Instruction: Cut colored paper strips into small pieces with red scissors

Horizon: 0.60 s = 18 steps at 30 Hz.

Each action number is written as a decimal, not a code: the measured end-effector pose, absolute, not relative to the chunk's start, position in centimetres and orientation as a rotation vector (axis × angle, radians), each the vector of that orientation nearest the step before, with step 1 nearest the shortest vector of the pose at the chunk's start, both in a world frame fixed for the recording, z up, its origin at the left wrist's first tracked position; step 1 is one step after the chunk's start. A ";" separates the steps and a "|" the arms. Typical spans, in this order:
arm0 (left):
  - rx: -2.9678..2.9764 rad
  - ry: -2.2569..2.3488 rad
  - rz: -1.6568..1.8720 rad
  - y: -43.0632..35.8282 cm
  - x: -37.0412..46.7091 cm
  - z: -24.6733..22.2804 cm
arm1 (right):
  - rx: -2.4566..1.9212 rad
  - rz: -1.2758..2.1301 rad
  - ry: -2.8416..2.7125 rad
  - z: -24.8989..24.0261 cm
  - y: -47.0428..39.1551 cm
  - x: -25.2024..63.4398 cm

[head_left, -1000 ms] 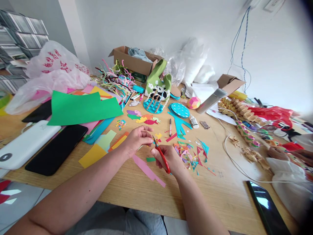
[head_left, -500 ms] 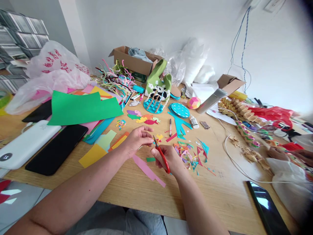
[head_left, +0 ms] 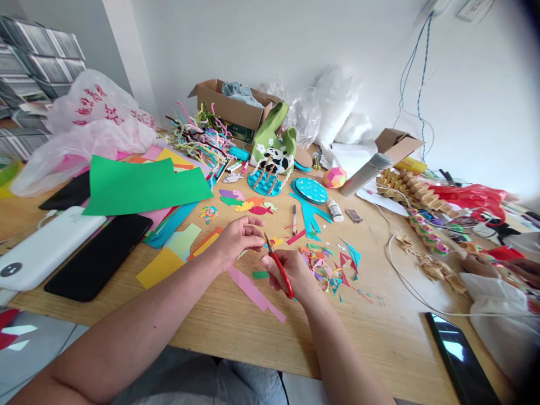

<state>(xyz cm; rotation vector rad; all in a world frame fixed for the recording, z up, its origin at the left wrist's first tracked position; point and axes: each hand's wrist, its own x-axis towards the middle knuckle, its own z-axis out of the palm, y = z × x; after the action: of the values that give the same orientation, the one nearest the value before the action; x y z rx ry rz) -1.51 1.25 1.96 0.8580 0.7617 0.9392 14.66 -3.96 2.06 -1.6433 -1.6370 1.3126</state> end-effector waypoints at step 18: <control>0.873 0.767 0.927 1.2 -1.5 1.9 | -1.674 1.309 -1.635 2.4 -4.0 14.5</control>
<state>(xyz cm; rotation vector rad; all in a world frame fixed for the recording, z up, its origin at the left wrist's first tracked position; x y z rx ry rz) -1.54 1.19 1.95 0.8730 0.7670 0.9270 14.55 -4.00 2.42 -1.6737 -1.6348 1.3091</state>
